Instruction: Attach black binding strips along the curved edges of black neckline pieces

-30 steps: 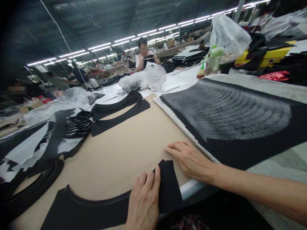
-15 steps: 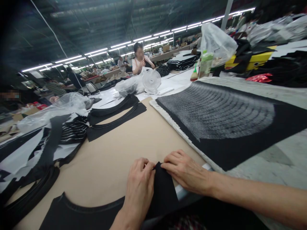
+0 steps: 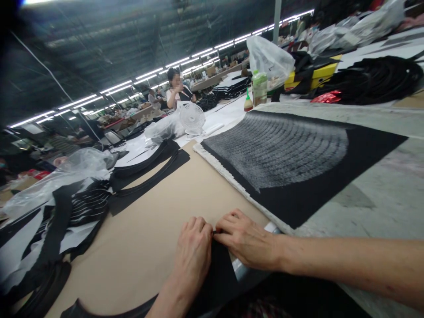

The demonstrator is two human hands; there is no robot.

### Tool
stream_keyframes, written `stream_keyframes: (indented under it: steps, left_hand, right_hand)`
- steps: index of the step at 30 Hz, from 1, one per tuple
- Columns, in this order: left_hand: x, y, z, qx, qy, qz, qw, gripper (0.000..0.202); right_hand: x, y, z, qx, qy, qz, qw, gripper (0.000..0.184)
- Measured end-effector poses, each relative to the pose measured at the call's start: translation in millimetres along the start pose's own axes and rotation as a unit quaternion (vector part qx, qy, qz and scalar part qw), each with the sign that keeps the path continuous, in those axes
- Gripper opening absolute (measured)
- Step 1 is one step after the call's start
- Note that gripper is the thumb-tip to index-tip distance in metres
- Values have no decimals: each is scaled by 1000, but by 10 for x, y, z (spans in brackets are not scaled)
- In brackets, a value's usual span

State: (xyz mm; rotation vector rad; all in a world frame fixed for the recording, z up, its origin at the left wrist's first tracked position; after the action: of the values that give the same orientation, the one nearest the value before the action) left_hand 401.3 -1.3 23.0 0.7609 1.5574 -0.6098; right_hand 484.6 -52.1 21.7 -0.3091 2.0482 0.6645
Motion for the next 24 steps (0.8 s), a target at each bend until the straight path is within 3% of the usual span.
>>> stream_keyframes:
  steps: [9, 20, 24]
  left_hand:
    - [36, -22, 77, -17, 39, -5, 999, 26]
    - [-9, -37, -196, -123, -24, 42, 991, 29]
    - [13, -70, -312, -161, -135, 83, 974, 22]
  right_hand:
    - [-2, -28, -37, -20, -33, 24, 999, 22]
    - [3, -33, -74, -29, -83, 29, 996, 23]
    - [-12, -26, -95, -26, -90, 23, 995, 22]
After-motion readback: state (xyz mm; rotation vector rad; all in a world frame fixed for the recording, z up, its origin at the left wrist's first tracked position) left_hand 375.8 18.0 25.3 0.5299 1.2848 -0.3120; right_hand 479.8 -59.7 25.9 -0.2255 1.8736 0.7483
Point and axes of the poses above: each hand's wrist, its own y-axis towards the middle knuckle, its own x-axis out of the palm, z = x × y, the point moved 7 cm from there along y, towards the middle knuckle, and after that the axes turned 8 degrees about y, right-handed, at the moved point
